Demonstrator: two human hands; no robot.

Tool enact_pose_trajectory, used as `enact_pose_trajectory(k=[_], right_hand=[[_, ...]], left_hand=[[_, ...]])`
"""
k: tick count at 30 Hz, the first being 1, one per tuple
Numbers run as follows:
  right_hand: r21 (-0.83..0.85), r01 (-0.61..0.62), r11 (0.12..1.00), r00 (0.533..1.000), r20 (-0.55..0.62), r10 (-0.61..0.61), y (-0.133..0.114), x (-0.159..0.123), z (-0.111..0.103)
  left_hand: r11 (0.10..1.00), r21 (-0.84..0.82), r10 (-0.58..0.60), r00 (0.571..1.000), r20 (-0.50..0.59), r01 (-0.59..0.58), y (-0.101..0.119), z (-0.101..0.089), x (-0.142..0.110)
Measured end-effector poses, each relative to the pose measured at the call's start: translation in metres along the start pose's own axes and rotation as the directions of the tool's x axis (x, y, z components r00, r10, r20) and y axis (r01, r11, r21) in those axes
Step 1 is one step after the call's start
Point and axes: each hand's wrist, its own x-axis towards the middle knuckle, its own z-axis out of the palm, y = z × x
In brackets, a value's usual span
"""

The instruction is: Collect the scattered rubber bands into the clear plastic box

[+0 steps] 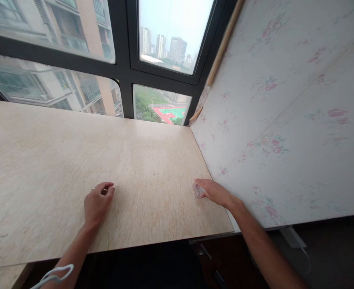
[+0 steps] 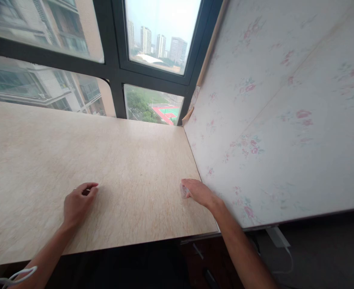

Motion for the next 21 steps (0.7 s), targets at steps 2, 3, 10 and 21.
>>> enact_pose_trajectory(k=[2, 3, 10, 21], right_hand=[[-0.026, -0.005, 1.0, 1.0, 0.018, 0.005, -0.0003, -0.0004, -0.0004], [-0.036, -0.006, 0.999, 1.0, 0.021, 0.007, -0.0005, -0.0006, -0.0005], [0.008, -0.009, 1.0, 1.0, 0.01, 0.009, -0.0014, -0.0026, -0.0025], [0.06, 0.014, 0.998, 1.0, 0.003, -0.014, 0.0012, -0.0043, 0.0012]], left_hand=[[1.0, 0.002, -0.003, 1.0, 0.001, 0.003, 0.0005, -0.0004, 0.0], [1.0, 0.003, -0.002, 1.0, -0.001, 0.002, 0.0007, -0.0005, 0.0], [1.0, -0.001, 0.0, 1.0, -0.012, 0.0, 0.0013, 0.0, -0.0007], [1.0, 0.013, -0.003, 1.0, -0.011, 0.003, 0.0051, -0.0033, -0.0014]])
